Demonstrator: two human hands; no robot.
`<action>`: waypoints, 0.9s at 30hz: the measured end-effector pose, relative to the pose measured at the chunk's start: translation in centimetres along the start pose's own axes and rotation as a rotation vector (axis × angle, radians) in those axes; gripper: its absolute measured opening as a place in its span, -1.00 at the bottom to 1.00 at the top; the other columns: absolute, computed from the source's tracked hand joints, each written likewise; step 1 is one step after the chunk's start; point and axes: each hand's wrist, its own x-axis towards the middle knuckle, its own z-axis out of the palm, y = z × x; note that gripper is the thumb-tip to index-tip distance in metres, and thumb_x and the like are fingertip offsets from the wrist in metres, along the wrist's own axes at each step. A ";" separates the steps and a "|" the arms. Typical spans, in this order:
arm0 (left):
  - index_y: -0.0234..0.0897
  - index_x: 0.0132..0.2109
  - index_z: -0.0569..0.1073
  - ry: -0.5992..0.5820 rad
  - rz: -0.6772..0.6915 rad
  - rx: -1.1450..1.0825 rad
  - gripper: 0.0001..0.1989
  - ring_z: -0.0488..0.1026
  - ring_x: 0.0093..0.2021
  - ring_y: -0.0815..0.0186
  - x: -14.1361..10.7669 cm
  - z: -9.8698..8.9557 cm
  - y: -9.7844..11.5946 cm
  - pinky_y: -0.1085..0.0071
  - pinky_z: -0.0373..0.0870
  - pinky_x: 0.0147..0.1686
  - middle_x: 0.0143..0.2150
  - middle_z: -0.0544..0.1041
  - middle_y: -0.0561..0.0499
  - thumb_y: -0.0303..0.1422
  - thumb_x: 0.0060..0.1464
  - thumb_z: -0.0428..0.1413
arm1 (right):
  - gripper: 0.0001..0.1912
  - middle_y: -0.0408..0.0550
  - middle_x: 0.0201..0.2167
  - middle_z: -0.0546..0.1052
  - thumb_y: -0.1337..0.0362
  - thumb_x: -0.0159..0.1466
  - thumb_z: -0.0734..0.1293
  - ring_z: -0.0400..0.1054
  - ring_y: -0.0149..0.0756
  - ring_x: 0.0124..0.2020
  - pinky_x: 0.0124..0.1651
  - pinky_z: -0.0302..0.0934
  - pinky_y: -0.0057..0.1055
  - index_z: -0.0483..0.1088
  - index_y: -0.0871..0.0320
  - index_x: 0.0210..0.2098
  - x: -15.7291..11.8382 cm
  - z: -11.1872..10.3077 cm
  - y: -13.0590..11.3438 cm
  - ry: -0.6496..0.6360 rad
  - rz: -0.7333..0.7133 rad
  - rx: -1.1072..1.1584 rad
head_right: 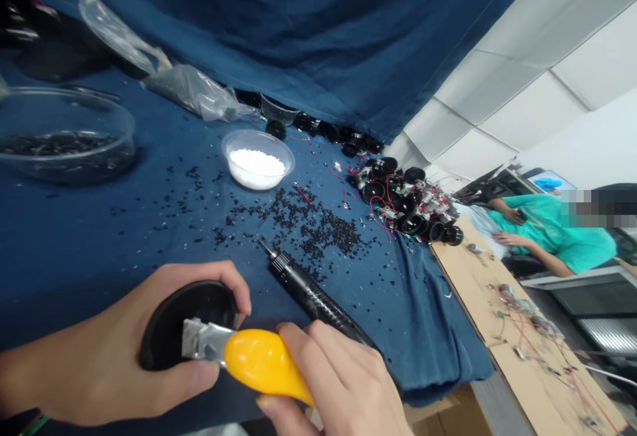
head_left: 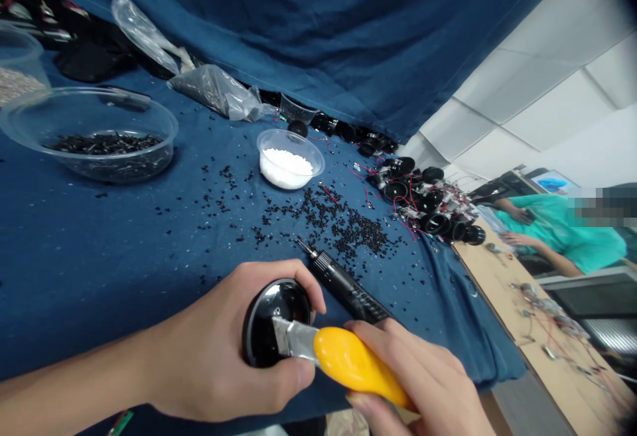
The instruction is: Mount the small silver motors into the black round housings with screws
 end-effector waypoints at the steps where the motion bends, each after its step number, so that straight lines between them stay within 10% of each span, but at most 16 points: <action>1: -0.17 -0.19 0.27 0.012 0.012 0.012 -0.78 0.20 -0.52 0.39 -0.1 0.0 0.0 0.50 0.21 -0.56 -0.50 0.28 0.18 -0.33 -0.05 0.06 | -0.62 -0.08 -0.45 0.55 0.03 0.44 0.09 0.47 -0.37 -0.52 -0.48 0.36 -0.57 0.36 0.18 -0.13 0.0 0.0 0.1 -0.002 0.004 0.008; 27: -0.17 -0.18 0.31 0.078 0.003 0.019 -0.71 0.36 -0.43 0.31 -0.1 0.4 0.0 0.48 0.28 -0.52 -0.47 0.37 0.15 -0.34 -0.14 0.10 | -0.61 -0.12 -0.44 0.59 0.00 0.43 0.10 0.53 -0.40 -0.46 -0.40 0.40 -0.62 0.37 0.15 -0.21 0.0 0.0 0.1 0.080 -0.005 -0.054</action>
